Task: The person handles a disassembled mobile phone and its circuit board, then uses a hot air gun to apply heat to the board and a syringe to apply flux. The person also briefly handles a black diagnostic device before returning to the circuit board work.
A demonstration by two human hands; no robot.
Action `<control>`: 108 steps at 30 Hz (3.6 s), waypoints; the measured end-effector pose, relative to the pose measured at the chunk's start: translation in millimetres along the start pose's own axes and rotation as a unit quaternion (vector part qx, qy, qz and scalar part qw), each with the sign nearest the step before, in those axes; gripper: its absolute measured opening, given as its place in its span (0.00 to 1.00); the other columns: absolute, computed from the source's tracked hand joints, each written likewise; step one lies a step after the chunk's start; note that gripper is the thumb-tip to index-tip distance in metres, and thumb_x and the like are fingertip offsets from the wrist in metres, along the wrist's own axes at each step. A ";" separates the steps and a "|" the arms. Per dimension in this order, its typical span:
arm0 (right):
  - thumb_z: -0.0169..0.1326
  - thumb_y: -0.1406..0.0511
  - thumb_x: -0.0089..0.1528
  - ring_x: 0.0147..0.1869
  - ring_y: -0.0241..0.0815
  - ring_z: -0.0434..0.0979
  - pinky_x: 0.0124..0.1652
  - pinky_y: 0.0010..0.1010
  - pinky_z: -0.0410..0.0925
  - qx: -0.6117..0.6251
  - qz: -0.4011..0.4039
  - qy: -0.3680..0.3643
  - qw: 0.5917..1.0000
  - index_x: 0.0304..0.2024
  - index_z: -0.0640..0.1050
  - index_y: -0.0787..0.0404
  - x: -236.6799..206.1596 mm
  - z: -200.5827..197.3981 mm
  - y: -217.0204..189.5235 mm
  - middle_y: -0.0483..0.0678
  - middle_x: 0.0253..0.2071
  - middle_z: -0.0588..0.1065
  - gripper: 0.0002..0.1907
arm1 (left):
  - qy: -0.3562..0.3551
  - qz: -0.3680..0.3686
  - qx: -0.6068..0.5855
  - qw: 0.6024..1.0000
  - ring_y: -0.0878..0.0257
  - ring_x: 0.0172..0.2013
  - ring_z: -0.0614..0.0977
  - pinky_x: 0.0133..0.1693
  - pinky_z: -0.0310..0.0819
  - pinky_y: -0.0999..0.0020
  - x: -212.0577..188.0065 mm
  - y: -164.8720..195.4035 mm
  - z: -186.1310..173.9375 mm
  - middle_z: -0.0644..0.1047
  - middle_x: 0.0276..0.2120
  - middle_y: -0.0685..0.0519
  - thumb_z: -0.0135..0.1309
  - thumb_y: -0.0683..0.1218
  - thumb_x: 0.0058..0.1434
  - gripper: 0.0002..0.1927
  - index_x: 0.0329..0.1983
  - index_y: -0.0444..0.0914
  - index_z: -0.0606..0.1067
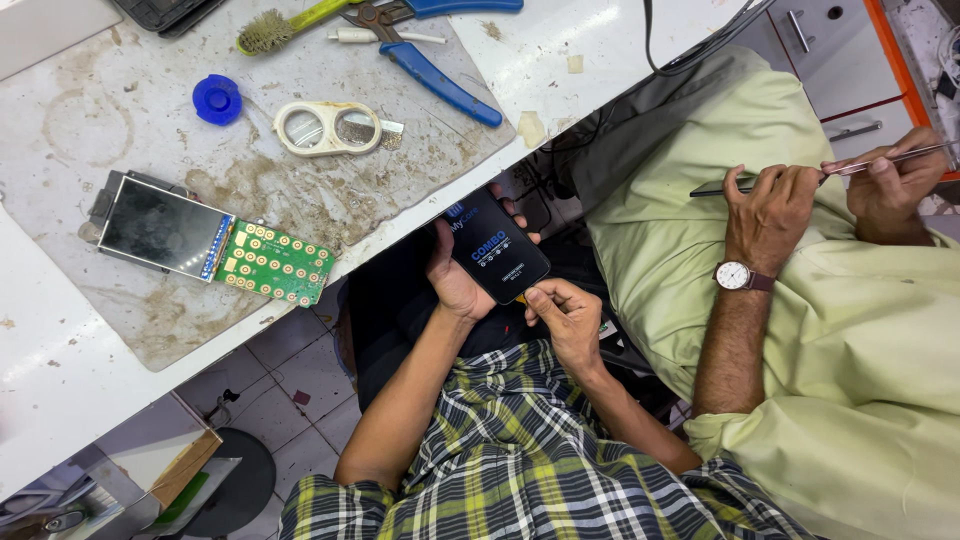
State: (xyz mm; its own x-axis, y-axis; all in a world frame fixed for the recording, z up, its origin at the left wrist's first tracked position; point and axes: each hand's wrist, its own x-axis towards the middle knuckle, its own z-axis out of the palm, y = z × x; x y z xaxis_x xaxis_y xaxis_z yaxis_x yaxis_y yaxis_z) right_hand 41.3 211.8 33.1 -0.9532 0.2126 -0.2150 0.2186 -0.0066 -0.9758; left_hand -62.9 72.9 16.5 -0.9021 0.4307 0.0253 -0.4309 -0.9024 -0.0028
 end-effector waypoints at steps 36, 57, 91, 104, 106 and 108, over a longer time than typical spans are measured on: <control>0.59 0.62 0.66 0.27 0.27 0.72 0.29 0.18 0.66 -0.111 0.064 -0.072 0.989 0.37 0.83 0.67 9.9 -23.4 -10.7 0.43 0.24 0.77 0.12 | -0.001 -0.035 0.027 0.999 0.54 0.58 0.78 0.64 0.73 0.47 -1.5 -1.2 -1.4 0.73 0.55 0.47 0.54 0.65 0.69 0.41 0.72 0.33 0.62; 0.54 0.63 0.70 0.31 0.24 0.67 0.32 0.18 0.62 -0.128 -0.068 0.001 0.989 0.44 0.79 0.66 0.2 3.3 -13.1 0.39 0.29 0.74 0.11 | 0.008 0.020 -0.016 1.000 0.51 0.59 0.77 0.65 0.69 0.44 -2.3 -3.0 -2.5 0.74 0.57 0.46 0.53 0.65 0.70 0.38 0.72 0.35 0.64; 0.42 0.63 0.74 0.60 0.53 0.80 0.61 0.46 0.72 0.335 0.015 -0.138 0.932 0.56 0.60 0.62 54.1 20.5 -93.6 0.65 0.58 0.75 0.12 | 0.055 0.015 0.628 0.776 0.61 0.42 0.82 0.40 0.80 0.70 -79.3 45.8 76.5 0.76 0.48 0.44 0.59 0.48 0.64 0.27 0.60 0.29 0.67; 0.63 0.73 0.56 0.65 0.54 0.71 0.68 0.56 0.56 -0.350 -0.484 -0.213 0.773 0.41 0.85 0.58 49.8 55.9 -134.7 0.50 0.53 0.79 0.11 | 0.147 -0.169 0.644 0.732 0.72 0.18 0.75 0.21 0.68 0.75 -57.3 78.3 76.3 0.76 0.22 0.56 0.45 0.51 0.74 0.15 0.41 0.35 0.75; 0.65 0.69 0.54 0.59 0.55 0.72 0.65 0.60 0.49 -0.338 -0.529 -0.216 0.747 0.40 0.83 0.57 51.4 61.2 -138.1 0.47 0.49 0.79 0.11 | 0.148 -0.176 0.687 0.689 0.71 0.18 0.76 0.21 0.69 0.74 -58.9 83.8 87.1 0.76 0.21 0.55 0.47 0.52 0.72 0.14 0.43 0.37 0.77; 0.62 0.74 0.57 0.52 0.53 0.80 0.70 0.56 0.53 -0.234 -0.456 -0.194 0.836 0.38 0.80 0.61 48.2 66.9 -143.0 0.45 0.42 0.80 0.08 | 0.110 -0.176 0.746 0.633 0.69 0.19 0.78 0.22 0.69 0.73 -64.6 95.5 103.2 0.78 0.20 0.54 0.51 0.52 0.67 0.13 0.45 0.40 0.80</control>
State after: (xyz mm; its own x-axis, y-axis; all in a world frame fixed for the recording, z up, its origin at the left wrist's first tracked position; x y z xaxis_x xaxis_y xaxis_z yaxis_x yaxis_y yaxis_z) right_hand -49.9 157.7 159.6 -0.7439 -0.4138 0.5248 -0.6656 0.3878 -0.6377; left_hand -43.5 -42.5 117.8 -0.8077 0.4523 -0.3783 -0.2543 0.3115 0.9156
